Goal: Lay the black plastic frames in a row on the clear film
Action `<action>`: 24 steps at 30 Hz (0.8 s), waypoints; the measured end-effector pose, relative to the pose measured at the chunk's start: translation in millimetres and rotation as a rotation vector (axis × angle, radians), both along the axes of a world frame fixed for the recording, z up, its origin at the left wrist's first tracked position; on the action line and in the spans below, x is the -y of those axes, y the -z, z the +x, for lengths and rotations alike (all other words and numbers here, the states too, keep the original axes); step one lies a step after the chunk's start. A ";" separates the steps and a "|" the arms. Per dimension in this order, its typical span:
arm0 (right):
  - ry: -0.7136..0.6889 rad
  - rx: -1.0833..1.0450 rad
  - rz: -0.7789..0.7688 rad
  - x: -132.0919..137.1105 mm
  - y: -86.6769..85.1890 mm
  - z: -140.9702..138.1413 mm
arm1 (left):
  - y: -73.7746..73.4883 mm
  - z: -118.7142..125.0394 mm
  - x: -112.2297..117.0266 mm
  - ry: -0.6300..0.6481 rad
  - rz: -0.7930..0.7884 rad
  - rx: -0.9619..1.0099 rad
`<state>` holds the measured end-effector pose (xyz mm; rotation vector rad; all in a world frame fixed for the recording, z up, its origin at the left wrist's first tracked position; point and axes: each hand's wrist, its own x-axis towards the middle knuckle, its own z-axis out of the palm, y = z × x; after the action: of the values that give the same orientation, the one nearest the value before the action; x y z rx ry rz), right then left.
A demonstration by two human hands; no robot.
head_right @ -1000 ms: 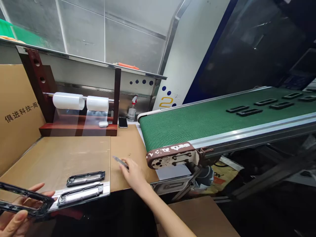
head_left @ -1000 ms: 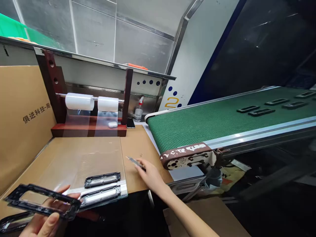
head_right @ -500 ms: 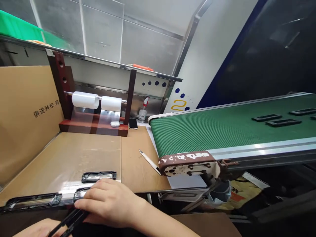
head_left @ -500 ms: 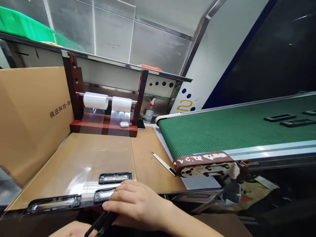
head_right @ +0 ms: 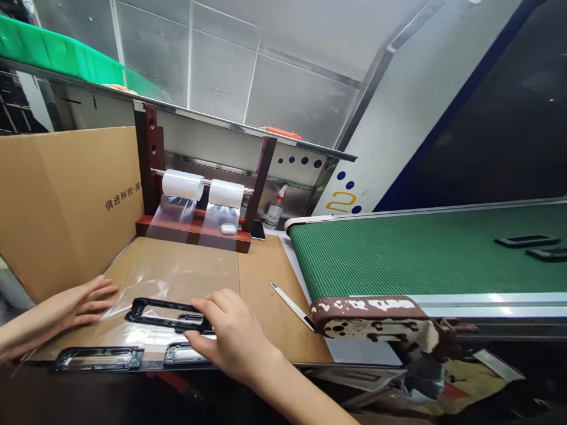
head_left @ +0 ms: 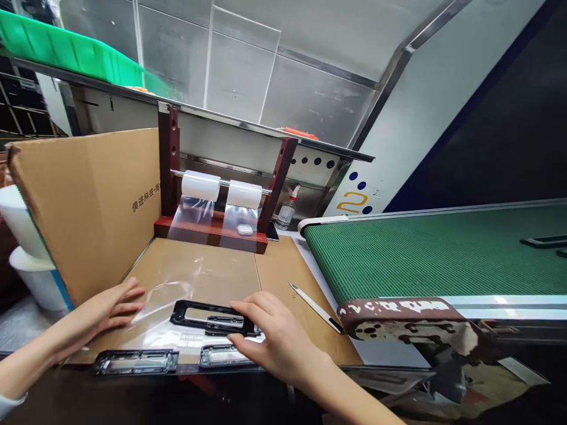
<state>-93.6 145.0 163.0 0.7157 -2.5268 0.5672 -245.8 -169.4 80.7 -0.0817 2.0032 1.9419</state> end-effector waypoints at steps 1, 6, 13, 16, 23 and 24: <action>0.008 0.018 -0.011 2.9 3.0 -2.7 | -0.8 -1.1 -2.2 0.019 -0.016 0.002; 0.046 0.094 -0.084 17.3 28.4 -20.1 | 4.6 -8.9 -11.2 0.128 -0.105 -0.032; 0.103 0.149 -0.128 44.0 67.7 -35.5 | 4.7 -2.1 -7.8 0.138 -0.046 -0.034; 0.111 0.195 -0.115 55.8 74.0 -40.4 | -4.5 5.0 -7.6 0.091 -0.046 -0.018; 0.069 0.196 -0.046 73.0 81.0 -56.1 | -12.6 9.3 -9.7 0.110 -0.008 -0.048; 0.065 0.195 -0.034 74.6 82.2 -57.5 | -11.8 8.9 -9.7 0.111 -0.005 -0.047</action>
<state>-151.1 70.5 80.8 0.5887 -2.7007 0.6849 -236.9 -159.8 92.5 0.0726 1.9973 1.8861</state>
